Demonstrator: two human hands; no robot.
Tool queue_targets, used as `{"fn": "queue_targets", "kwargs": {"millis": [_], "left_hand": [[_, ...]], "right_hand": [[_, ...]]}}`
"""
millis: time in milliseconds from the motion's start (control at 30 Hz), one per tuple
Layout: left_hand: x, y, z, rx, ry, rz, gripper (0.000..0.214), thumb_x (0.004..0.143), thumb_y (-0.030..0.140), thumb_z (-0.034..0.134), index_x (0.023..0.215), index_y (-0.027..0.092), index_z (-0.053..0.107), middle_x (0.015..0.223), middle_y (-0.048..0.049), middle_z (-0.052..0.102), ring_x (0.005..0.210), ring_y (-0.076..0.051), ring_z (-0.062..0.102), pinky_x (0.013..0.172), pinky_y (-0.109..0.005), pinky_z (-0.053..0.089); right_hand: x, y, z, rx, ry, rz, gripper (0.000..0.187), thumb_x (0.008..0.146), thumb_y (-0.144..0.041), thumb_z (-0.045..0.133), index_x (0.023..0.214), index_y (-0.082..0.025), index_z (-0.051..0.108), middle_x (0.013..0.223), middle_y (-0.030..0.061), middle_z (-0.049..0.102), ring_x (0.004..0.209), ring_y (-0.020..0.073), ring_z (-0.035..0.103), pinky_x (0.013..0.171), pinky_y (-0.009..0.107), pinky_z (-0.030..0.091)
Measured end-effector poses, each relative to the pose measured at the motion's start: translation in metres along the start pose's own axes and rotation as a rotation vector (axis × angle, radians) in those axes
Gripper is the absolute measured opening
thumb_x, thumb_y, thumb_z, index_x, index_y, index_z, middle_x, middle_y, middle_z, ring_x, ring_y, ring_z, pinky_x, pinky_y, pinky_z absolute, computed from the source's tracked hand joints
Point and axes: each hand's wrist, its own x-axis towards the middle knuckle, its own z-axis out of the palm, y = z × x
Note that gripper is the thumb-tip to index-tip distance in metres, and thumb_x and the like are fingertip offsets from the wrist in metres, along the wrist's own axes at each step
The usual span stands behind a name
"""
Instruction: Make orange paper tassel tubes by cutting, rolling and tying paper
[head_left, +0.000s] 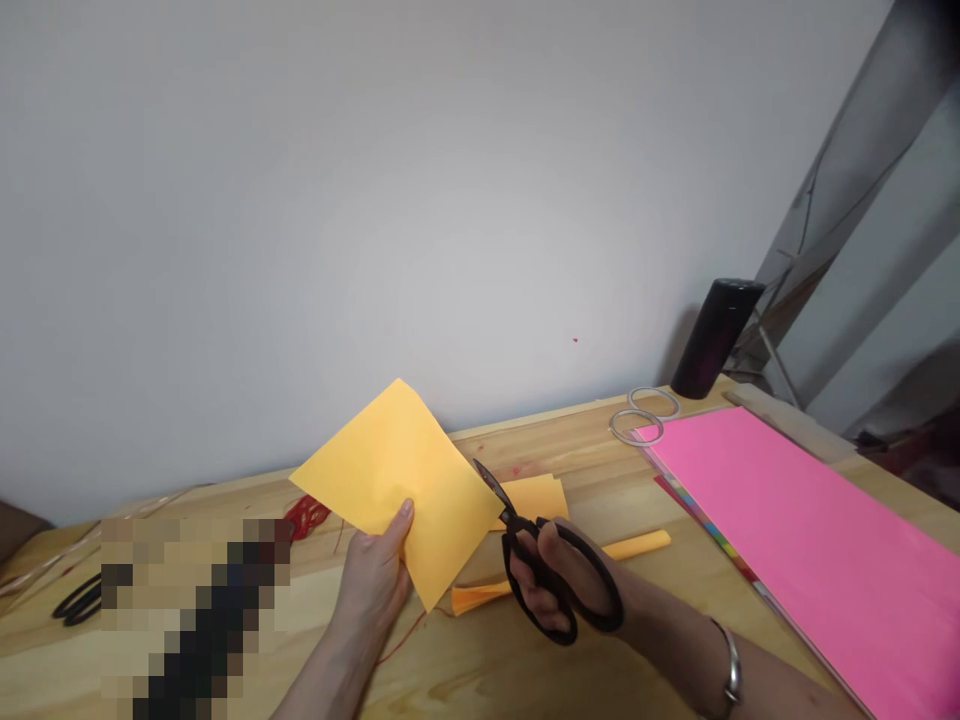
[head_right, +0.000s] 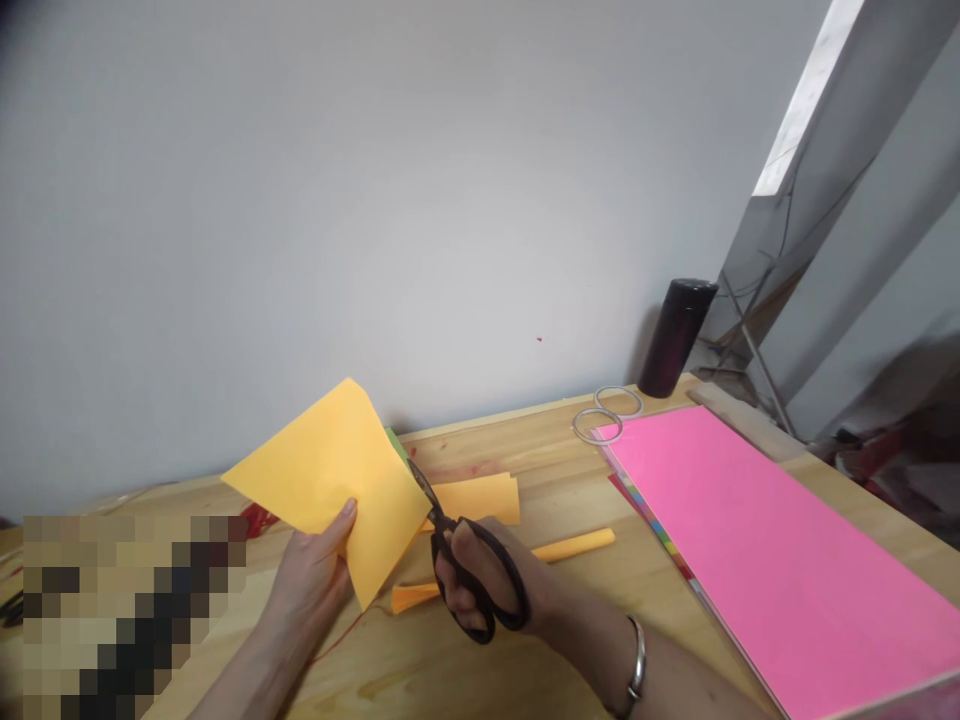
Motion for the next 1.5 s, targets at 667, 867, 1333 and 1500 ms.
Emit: {"fn": "queue_targets", "kwargs": {"millis": [667, 867, 1333, 1500], "left_hand": [[0.001, 0.000, -0.004, -0.004, -0.013, -0.035, 0.043, 0.071, 0.013, 0.070, 0.113, 0.017, 0.061, 0.099, -0.0099, 0.071, 0.100, -0.024, 0.063, 0.088, -0.035, 0.050], [0.000, 0.000, -0.004, 0.005, -0.026, -0.038, 0.043, 0.072, 0.014, 0.069, 0.114, 0.017, 0.061, 0.099, -0.0098, 0.071, 0.101, -0.023, 0.063, 0.089, -0.034, 0.049], [-0.001, 0.001, -0.003, 0.007, -0.030, -0.047, 0.045, 0.070, 0.015, 0.070, 0.114, 0.016, 0.060, 0.099, -0.0104, 0.071, 0.099, -0.025, 0.064, 0.089, -0.037, 0.049], [-0.002, 0.000, -0.002, 0.015, -0.010, -0.032, 0.047, 0.068, 0.015, 0.072, 0.113, 0.016, 0.061, 0.098, -0.0108, 0.072, 0.097, -0.025, 0.064, 0.089, -0.038, 0.049]], "right_hand": [[0.001, 0.014, -0.011, 0.024, -0.050, -0.052, 0.064, 0.079, -0.071, 0.031, 0.073, -0.011, 0.052, 0.052, -0.0045, 0.040, 0.039, 0.0043, 0.037, 0.037, 0.018, 0.028], [0.000, 0.011, -0.009, 0.022, -0.065, -0.063, 0.066, 0.079, -0.072, 0.031, 0.079, -0.010, 0.053, 0.054, -0.0050, 0.040, 0.039, 0.0040, 0.036, 0.038, 0.018, 0.029], [0.001, 0.011, -0.007, -0.011, -0.077, -0.100, 0.068, 0.076, -0.075, 0.030, 0.076, -0.011, 0.052, 0.054, -0.0042, 0.041, 0.040, 0.0044, 0.037, 0.038, 0.019, 0.028], [0.001, 0.013, -0.007, 0.002, -0.024, -0.065, 0.064, 0.078, -0.073, 0.030, 0.075, -0.012, 0.049, 0.053, -0.0050, 0.040, 0.039, 0.0039, 0.036, 0.039, 0.018, 0.027]]}}
